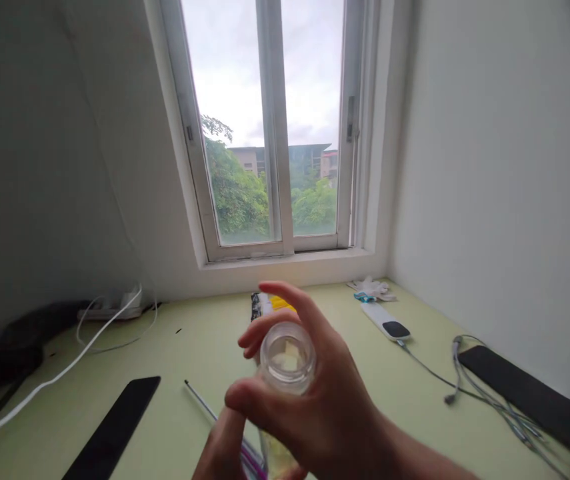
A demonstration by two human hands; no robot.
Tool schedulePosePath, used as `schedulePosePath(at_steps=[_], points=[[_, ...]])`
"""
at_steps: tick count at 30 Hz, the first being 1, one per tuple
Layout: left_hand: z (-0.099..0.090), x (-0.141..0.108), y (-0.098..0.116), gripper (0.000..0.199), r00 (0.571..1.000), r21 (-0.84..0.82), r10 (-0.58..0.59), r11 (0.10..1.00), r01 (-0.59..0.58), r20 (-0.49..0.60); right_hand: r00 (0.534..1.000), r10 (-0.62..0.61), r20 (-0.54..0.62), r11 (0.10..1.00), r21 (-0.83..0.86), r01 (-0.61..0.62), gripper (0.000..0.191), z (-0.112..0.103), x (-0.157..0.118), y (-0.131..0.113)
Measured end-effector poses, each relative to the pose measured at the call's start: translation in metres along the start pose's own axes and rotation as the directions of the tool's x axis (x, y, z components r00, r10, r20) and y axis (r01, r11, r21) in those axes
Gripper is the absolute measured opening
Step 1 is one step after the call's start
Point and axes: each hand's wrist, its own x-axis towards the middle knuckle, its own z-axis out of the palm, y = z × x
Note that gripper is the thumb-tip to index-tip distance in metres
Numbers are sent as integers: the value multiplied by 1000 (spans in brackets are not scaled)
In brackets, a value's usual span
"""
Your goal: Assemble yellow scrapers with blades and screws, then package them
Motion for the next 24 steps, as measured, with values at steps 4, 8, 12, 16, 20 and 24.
schedulePosePath(at_steps=[4, 8, 12, 16, 20, 24], points=[[-40, 27, -45, 63, 963, 7, -251, 968, 251, 94, 978, 206, 26, 978, -6, -206, 72, -6, -11, 59], [-98, 41, -136, 69, 862, -61, -501, 865, 498, -73, 910, 414, 10, 904, -124, -410, 51, -21, -47, 127], [-155, 34, -211, 67, 753, -123, -600, 797, 591, -270, 829, 559, -33, 807, -208, -552, 47, -36, -89, 176], [-203, 10, -241, 67, 656, -132, -658, 736, 664, -370, 756, 650, -76, 726, -233, -647, 51, -44, -107, 199], [-242, -20, -254, 69, 573, -166, -713, 673, 721, -404, 749, 656, -92, 717, -233, -657, 51, -46, -105, 205], [-270, -35, -252, 70, 633, -167, -733, 677, 717, -249, 737, 671, -85, 701, -249, -668, 51, -46, -105, 212]])
